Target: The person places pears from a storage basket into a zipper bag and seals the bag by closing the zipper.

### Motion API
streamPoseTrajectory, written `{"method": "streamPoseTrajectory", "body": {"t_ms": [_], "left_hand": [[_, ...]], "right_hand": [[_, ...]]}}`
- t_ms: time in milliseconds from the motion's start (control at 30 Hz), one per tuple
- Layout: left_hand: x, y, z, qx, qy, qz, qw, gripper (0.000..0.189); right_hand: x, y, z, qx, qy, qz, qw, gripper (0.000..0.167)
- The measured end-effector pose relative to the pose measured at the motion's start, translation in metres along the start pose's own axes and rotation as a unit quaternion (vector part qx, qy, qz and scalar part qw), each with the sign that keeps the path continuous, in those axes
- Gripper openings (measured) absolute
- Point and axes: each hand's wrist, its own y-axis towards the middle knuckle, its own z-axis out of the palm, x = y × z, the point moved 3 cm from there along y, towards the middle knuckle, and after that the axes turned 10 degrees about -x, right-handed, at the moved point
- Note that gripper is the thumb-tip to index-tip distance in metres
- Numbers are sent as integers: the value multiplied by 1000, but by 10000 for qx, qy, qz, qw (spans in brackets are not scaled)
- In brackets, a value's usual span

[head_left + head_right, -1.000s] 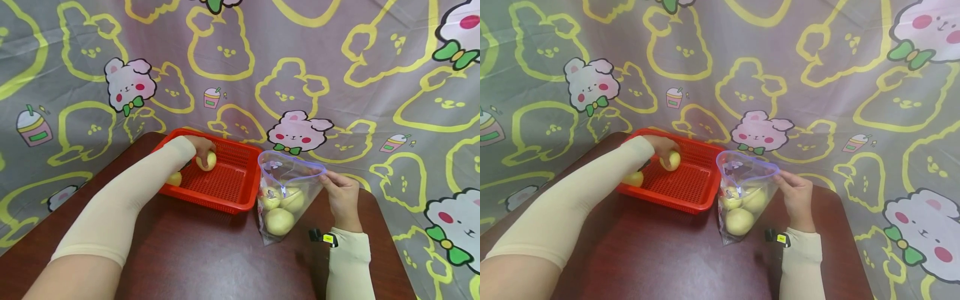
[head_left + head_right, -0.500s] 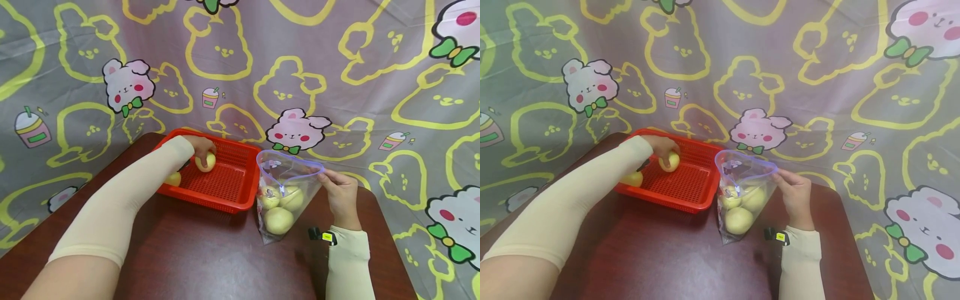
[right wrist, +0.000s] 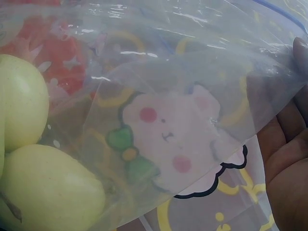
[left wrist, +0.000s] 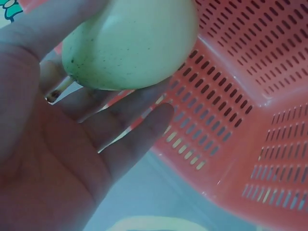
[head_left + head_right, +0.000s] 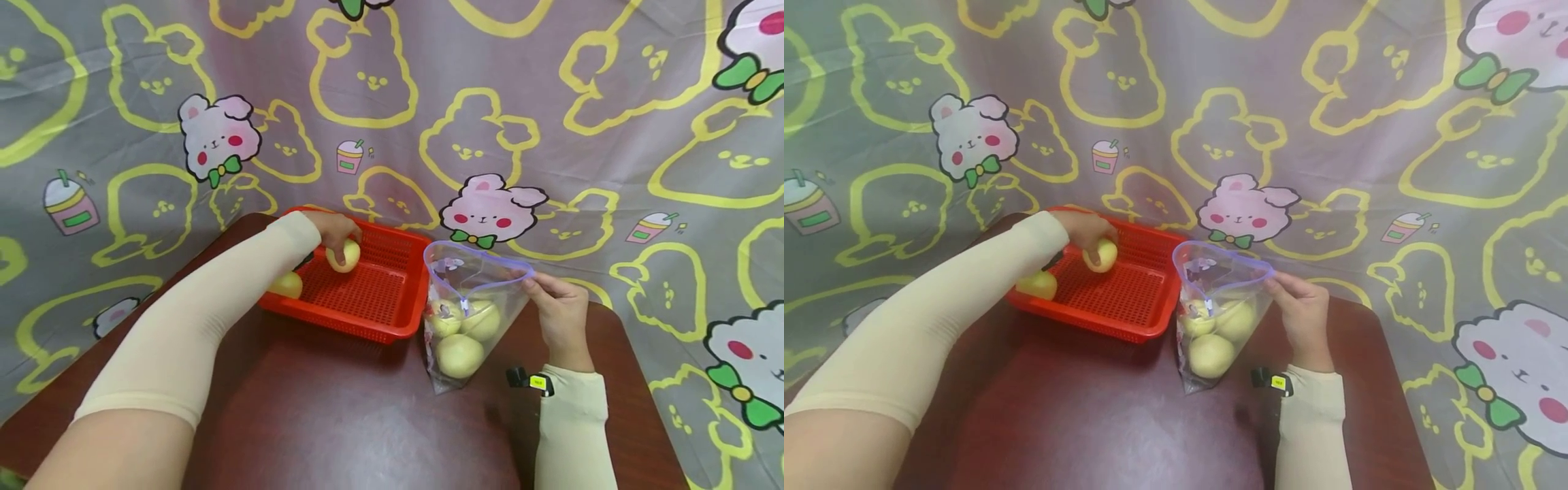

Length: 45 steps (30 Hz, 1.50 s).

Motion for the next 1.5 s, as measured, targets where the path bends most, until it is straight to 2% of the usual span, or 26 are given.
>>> {"method": "streamPoseTrajectory", "body": {"t_ms": [200,367,500,733,1000,1233,1500], "left_hand": [[-3,-1,-9,-252,165,389,9988,67],[-8,-7,-19,-436,105,534,9976,64],[-10,-10,-24,-457,-50,544,9975,64],[-11,-12,-34,-501,-43,576,9971,60],[-13,-22,-49,-437,-206,374,9981,66],[-15,-25,-59,-347,-242,390,9983,69],[-20,-28,-68,-485,-240,474,9974,62]], "right_hand": [[-2,1,-2,-25,-210,41,9998,16],[-2,2,-1,-32,-134,34,9999,16],[-1,1,0,-43,35,63,10000,17],[-1,1,-1,-60,-71,54,9999,17],[-3,1,-1,38,-100,21,9999,16],[-4,3,-2,58,-98,36,9999,18],[-3,3,-2,134,10,31,9999,17]]}}
